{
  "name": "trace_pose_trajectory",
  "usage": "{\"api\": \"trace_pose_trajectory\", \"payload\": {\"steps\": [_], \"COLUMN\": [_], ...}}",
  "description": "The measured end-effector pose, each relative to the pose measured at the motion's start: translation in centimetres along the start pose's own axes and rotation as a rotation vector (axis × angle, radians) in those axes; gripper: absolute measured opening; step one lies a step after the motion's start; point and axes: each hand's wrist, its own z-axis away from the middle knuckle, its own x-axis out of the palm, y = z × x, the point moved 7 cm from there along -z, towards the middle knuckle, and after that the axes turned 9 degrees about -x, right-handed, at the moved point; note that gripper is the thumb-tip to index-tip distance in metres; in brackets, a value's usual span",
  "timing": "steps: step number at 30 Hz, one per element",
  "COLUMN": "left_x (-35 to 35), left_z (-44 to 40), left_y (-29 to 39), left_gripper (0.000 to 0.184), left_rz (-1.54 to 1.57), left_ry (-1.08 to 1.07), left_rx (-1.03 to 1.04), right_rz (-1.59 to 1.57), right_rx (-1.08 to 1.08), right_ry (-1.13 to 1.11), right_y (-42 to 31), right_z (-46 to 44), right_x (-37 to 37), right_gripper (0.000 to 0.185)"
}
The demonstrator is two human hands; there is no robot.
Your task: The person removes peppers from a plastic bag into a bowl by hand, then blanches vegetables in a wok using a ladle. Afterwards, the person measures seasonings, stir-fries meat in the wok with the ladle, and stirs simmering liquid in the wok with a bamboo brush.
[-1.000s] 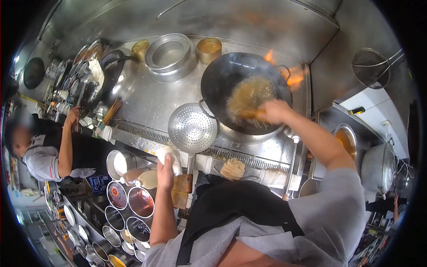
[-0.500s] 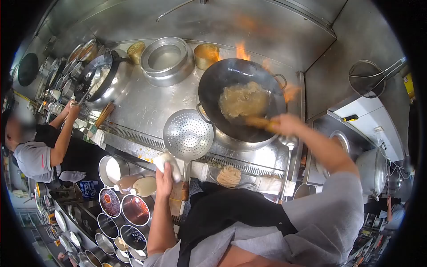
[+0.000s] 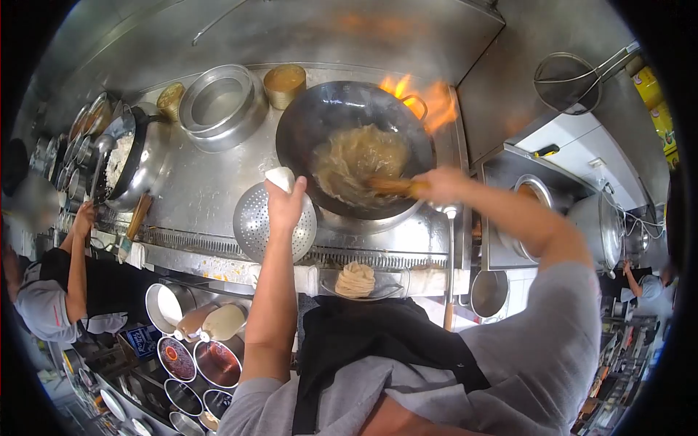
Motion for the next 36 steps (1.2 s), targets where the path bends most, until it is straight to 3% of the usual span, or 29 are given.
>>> {"api": "trace_pose_trajectory", "payload": {"steps": [3, 6, 8, 10, 13, 16, 18, 22, 26, 27, 29, 32, 34, 36], "left_x": [-0.3, -0.3, -0.4, -0.7, -0.1, 0.0, 0.1, 0.2, -0.1, 0.0, 0.0, 0.7, 1.2, 1.1], "left_z": [-0.1, -0.3, 0.5, 0.8, 2.4, 2.5, 2.5, 2.1, 2.5, 1.9, 1.9, 2.0, 1.5, 1.2], "left_y": [0.8, 0.3, -0.3, 0.1, 0.4, -0.2, 0.6, 0.4, 0.7, -0.5, -0.5, -0.7, -0.5, -0.5], "left_gripper": [0.066, 0.061, 0.06, 0.059, 0.058, 0.06, 0.061, 0.064, 0.07, 0.072, 0.07, 0.068, 0.068, 0.066], "left_rz": [-0.105, -0.111, -0.091, -0.027, -0.007, -0.069, -0.118, -0.147, -0.054, -0.023, 0.19, 0.313, 0.345, 0.167], "left_ry": [0.03, 0.036, 0.037, 0.037, 0.064, 0.072, 0.017, 0.033, 0.001, -0.019, -0.122, -0.152, -0.098, 0.005], "left_rx": [-0.044, -0.066, -0.06, -0.004, -0.041, -0.067, -0.095, -0.064, -0.069, 0.003, -0.095, -0.141, -0.104, -0.081], "right_rz": [0.212, 0.058, -0.165, -0.152, -0.165, -0.055, 0.07, 0.166, -0.167, -0.251, -0.292, -0.217, -0.089, 0.055], "right_rx": [0.091, 0.149, 0.206, 0.144, -0.004, -0.08, 0.035, 0.026, 0.169, 0.169, 0.027, -0.049, -0.045, -0.056], "right_ry": [0.077, 0.34, 0.428, 0.471, 0.242, 0.063, -0.141, 0.233, 0.509, 0.493, 0.454, 0.19, 0.015, 0.003], "right_y": [6.6, 2.9, -0.6, -3.5, -6.6, -3.4, -0.1, 5.3, -0.9, -2.6, -6.0, -7.3, -4.3, 2.2], "right_z": [-6.9, -14.1, -12.6, -10.8, -5.7, -1.2, -0.1, -10.4, -14.2, -14.2, -12.6, -5.3, -1.0, -1.1], "right_x": [-2.9, -4.4, -1.5, 1.6, 3.0, 1.8, -1.3, -5.3, -1.0, 0.6, 3.0, 2.7, 1.5, 0.7], "right_gripper": [0.047, 0.044, 0.048, 0.055, 0.056, 0.054, 0.054, 0.05, 0.049, 0.054, 0.057, 0.058, 0.056, 0.054]}}
